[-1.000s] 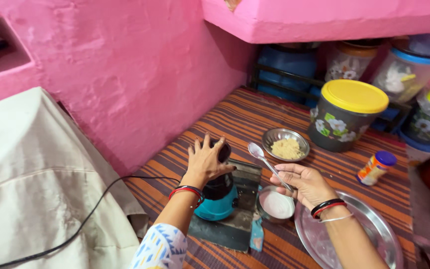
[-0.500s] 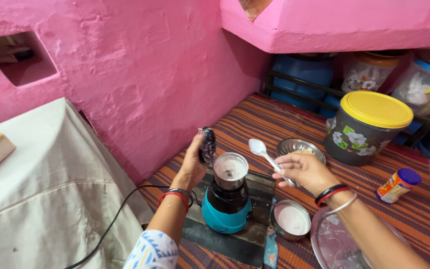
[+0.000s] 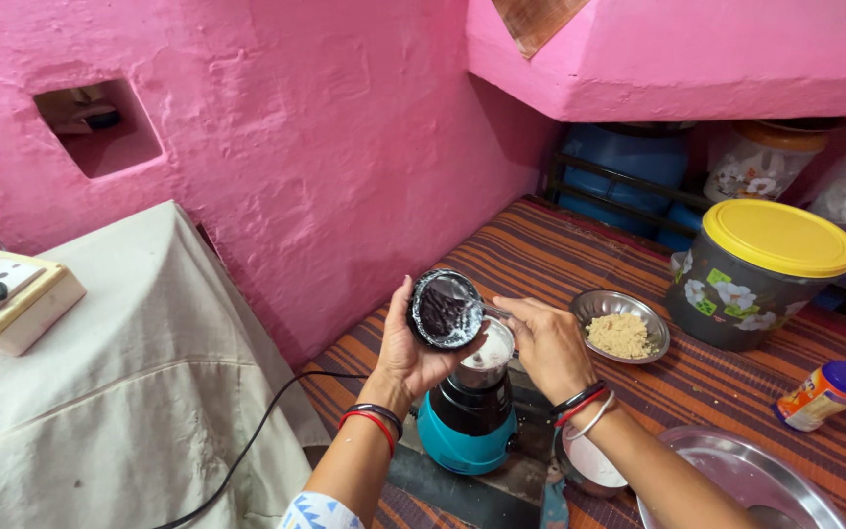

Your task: The person scoops a white powdery substance from a metal bowl into a blender jar using a spoon, then secures the lid and operates the blender. They open the lid to scrape down the sides and continue blending.

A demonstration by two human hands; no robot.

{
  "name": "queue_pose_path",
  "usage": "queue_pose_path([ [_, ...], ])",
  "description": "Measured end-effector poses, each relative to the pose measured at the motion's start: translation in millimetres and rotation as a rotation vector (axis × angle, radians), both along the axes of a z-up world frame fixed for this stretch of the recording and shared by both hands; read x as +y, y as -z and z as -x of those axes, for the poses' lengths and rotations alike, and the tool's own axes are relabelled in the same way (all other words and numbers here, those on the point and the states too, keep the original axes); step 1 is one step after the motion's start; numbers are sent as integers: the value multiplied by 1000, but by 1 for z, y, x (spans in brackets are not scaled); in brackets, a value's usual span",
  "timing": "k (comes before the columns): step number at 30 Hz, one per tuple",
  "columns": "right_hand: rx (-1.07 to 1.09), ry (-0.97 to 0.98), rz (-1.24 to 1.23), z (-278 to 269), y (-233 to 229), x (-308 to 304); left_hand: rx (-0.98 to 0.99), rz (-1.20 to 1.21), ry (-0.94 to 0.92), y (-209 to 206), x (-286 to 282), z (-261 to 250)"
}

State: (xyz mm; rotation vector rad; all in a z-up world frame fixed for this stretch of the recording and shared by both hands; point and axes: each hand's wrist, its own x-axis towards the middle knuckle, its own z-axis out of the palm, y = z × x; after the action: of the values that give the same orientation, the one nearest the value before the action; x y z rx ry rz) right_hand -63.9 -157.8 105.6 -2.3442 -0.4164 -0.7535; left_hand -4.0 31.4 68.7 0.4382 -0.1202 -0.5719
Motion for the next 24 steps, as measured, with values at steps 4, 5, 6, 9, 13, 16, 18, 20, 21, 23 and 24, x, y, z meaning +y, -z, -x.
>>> queue_pose_path([
  [4, -282, -188, 307, -5, -2, -22, -3, -77, 30, -3, -1, -11],
  [5, -356, -230, 439, -6, -4, -32, -11, -102, 26, -3, 1, -15],
  [6, -405, -241, 509, -10, -8, -41, -26, -143, 23, -2, 2, -18],
  [9, -520, -230, 596, -21, -19, -58, -68, -245, 5, 5, 1, -29],
  [13, -561, -82, 524, -19, -20, -62, -214, -267, -29, 19, -19, -42],
  [16, -519, -52, 602, -15, -13, -57, -315, -328, -60, 21, -28, -47],
  [18, -503, -54, 607, -12, -7, -57, -429, -428, -121, 16, -30, -46],
  [20, -521, -42, 553, -11, -2, -62, -624, -557, -216, 7, -33, -42],
  [21, -504, -1, 529, -13, 0, -63, -670, -628, -221, 1, -34, -40],
  [23, -460, 83, 482, -15, 9, -64, -751, -768, -224, -5, -38, -32],
  [24, -411, 84, 466, -15, 14, -64, -781, -787, -216, -7, -40, -28],
])
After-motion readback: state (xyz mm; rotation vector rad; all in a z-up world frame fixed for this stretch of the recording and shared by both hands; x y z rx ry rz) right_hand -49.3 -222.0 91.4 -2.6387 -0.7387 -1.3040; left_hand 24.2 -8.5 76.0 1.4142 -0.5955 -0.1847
